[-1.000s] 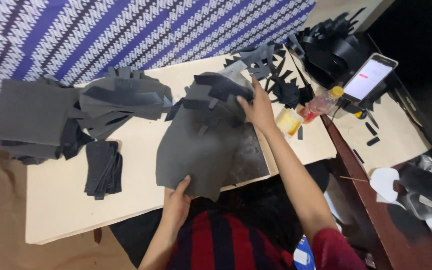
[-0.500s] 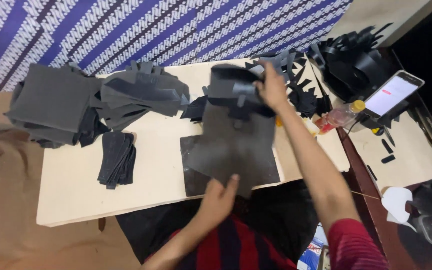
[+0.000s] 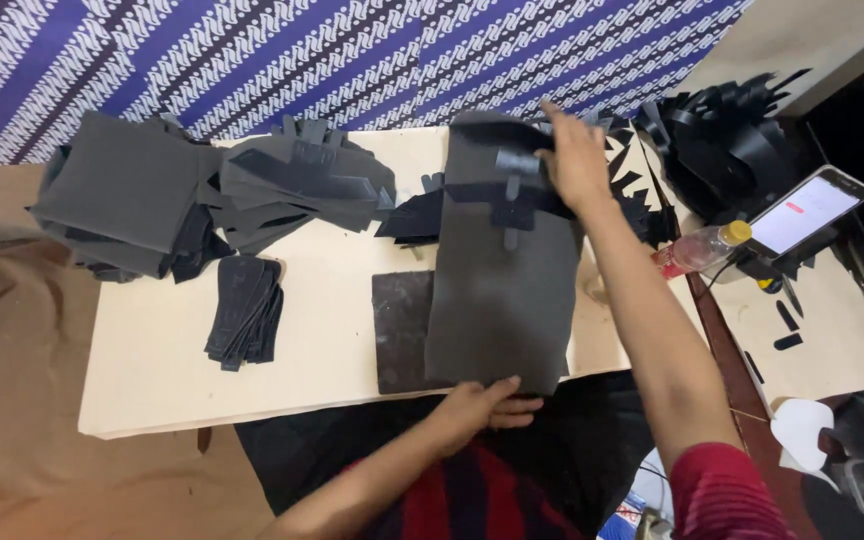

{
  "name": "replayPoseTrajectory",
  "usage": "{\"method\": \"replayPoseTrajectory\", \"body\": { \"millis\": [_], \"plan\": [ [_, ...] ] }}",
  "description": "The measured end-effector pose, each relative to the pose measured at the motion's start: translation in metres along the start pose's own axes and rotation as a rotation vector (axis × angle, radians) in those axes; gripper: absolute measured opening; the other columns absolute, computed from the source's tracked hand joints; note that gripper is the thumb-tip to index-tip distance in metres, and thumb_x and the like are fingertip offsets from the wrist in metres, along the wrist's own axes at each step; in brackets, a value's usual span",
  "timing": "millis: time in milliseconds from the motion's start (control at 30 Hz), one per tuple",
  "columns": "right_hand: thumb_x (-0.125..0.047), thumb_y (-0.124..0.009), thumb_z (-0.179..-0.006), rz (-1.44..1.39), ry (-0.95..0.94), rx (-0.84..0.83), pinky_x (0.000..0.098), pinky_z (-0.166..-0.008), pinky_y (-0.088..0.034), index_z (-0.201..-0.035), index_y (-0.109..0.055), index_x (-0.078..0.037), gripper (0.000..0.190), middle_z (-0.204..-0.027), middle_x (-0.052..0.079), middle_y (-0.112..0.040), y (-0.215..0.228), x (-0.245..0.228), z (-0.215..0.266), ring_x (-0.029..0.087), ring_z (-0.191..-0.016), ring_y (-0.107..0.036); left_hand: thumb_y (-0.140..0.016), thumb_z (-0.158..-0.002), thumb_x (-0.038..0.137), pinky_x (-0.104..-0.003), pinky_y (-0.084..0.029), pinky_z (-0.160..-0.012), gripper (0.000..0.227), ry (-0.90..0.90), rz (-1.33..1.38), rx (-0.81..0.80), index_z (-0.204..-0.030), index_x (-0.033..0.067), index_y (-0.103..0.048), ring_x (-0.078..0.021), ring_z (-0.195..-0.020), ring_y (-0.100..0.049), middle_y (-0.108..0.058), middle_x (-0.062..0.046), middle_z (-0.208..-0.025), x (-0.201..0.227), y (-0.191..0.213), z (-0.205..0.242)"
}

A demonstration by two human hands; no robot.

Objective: The person arranges and aligns multiple black rubber shoe components on a work table. They repeatedly pick up individual pieces, place them onto a larger base sheet, and adjust their positions to form a layered assembly. The person handles the parts by hand without using tools.

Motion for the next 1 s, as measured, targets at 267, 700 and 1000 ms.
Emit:
{"method": "replayPoseTrajectory", "body": {
  "millis": [267,700,1000],
  "plan": [
    [-0.014,-0.078,-0.095,-0.223,-0.027,0.238,0.0536,-0.109,-0.038,-0.164,-0.022,-0.011,0.089,-0.141,0.024,-0.049,-0.021,-0.027,0.057,0.04,-0.136,-0.049,-0.056,-0.102,0.036,-0.045,-0.061,-0.075,0.051,-0.167,-0.191,-0.09,-0.123,-0.01,-0.059,-0.0379,-0.09,-0.073,-0.068,-0.031,-0.109,0.101,0.08,-0.019],
    [-0.023,-0.06,-0.101,-0.671,-0.493,0.301,0.0368,-0.097,-0.053,-0.153,-0.028,0.0,0.066,-0.132,0.017,-0.058,-0.053,-0.04,0.257,0.025,-0.113,-0.066,-0.062,-0.1,0.018,-0.047,-0.062,-0.094,0.075,-0.339,0.848,0.47,-0.152,-0.007,-0.015,-0.0439,-0.118,-0.058,-0.033,-0.027,-0.132,0.17,0.189,-0.143],
    [-0.024,-0.06,-0.099,-0.599,-0.515,0.132,0.0397,-0.107,-0.049,-0.157,-0.023,0.003,0.074,-0.138,0.02,-0.053,-0.064,-0.048,0.254,0.031,-0.126,-0.059,-0.083,-0.087,0.034,-0.032,-0.065,-0.074,0.078,-0.42,0.799,0.683,-0.144,-0.0009,-0.044,-0.0362,-0.09,-0.074,-0.063,-0.027,-0.121,0.183,0.177,-0.134]
  ]
}}
Point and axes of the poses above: each hand's wrist, its own z-axis away from the middle knuckle, its own y-axis out of the back of the hand, x = y × z, the point moved 10 cm from there along -z, towards the middle knuckle
